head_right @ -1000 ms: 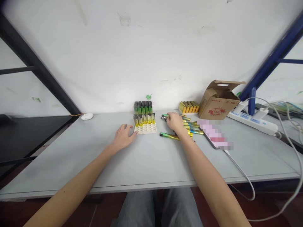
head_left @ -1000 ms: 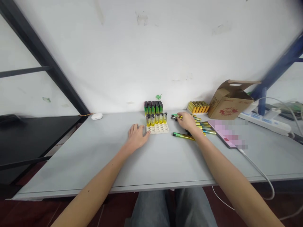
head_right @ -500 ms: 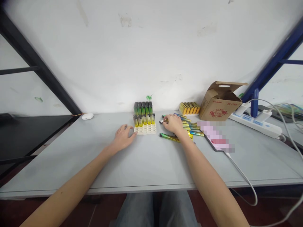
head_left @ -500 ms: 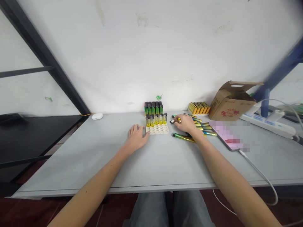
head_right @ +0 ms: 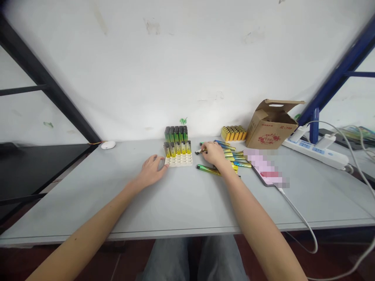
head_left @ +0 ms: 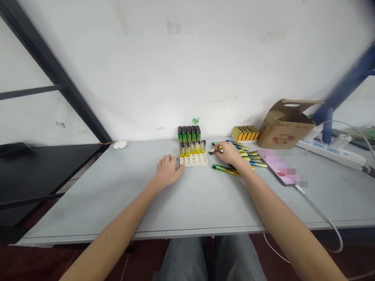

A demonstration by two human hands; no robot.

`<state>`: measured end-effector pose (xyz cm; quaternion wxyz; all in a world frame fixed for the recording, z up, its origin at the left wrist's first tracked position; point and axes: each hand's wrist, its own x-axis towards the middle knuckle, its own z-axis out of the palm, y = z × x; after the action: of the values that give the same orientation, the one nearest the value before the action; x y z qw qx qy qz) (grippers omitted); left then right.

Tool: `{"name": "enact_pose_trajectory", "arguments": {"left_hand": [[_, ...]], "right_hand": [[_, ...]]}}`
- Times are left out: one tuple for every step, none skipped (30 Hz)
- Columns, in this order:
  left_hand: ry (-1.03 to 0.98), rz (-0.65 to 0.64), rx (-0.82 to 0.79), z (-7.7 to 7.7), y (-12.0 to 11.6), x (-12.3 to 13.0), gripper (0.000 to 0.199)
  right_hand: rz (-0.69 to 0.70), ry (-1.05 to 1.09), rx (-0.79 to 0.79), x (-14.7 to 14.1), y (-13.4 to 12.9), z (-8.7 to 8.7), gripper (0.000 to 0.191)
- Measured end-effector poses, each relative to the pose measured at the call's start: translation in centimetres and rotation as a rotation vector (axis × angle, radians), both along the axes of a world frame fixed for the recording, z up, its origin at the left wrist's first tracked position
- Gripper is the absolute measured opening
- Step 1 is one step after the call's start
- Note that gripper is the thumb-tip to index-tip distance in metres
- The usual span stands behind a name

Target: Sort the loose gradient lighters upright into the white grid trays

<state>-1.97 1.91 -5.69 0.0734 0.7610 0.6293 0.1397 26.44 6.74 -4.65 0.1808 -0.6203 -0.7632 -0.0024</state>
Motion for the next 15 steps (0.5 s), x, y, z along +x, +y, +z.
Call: {"name": "enact_pose_trajectory", "arguments": {"left_hand": [[0.010, 0.001, 0.000, 0.0, 0.0, 0.0, 0.047], [0.018, 0.001, 0.003, 0.0, 0.0, 0.0, 0.047], [0.022, 0.002, 0.008, -0.1, 0.0, 0.0, 0.046], [0.023, 0.000, 0.012, -0.1, 0.0, 0.0, 0.047], [0.021, -0.004, 0.013, -0.1, 0.0, 0.0, 0.047], [0.018, -0.008, 0.012, -0.1, 0.0, 0.0, 0.047], [0.016, -0.009, 0.011, -0.2, 0.0, -0.1, 0.047], [0.016, -0.009, 0.009, -0.2, 0.0, -0.1, 0.048], [0.017, -0.010, 0.007, -0.2, 0.0, -0.1, 0.048], [0.019, -0.013, 0.004, -0.1, 0.0, -0.1, 0.048], [0.021, -0.016, 0.002, -0.1, 0.0, -0.1, 0.048], [0.023, -0.022, -0.001, -0.1, 0.0, -0.2, 0.048], [0.026, -0.029, -0.004, -0.1, 0.0, -0.2, 0.048], [0.030, -0.035, -0.007, 0.0, 0.0, -0.2, 0.049], [0.034, -0.039, -0.009, 0.0, 0.0, -0.3, 0.049]], "right_hand": [[0.004, -0.009, 0.006, 0.0, 0.0, 0.0, 0.033], [0.011, -0.023, 0.012, -0.1, -0.1, 0.0, 0.037], [0.021, -0.040, 0.013, -0.2, -0.1, 0.0, 0.039], [0.029, -0.056, 0.009, -0.3, -0.2, 0.1, 0.040], [0.034, -0.069, 0.002, -0.4, -0.3, 0.1, 0.038], [0.033, -0.077, -0.006, -0.5, -0.5, 0.2, 0.035], [0.025, -0.080, -0.009, -0.6, -0.6, 0.3, 0.032], [0.013, -0.079, -0.008, -0.8, -0.7, 0.4, 0.029], [-0.001, -0.075, -0.005, -0.9, -0.8, 0.5, 0.027], [-0.015, -0.071, -0.003, -1.0, -0.8, 0.5, 0.026], [-0.029, -0.066, -0.005, -1.0, -0.9, 0.6, 0.025], [-0.039, -0.061, -0.009, -1.1, -0.9, 0.7, 0.025], [-0.044, -0.054, -0.016, -1.0, -0.9, 0.8, 0.024], [-0.041, -0.046, -0.024, -1.0, -0.9, 0.8, 0.025], [-0.028, -0.036, -0.032, -0.9, -0.8, 0.9, 0.026]]}}
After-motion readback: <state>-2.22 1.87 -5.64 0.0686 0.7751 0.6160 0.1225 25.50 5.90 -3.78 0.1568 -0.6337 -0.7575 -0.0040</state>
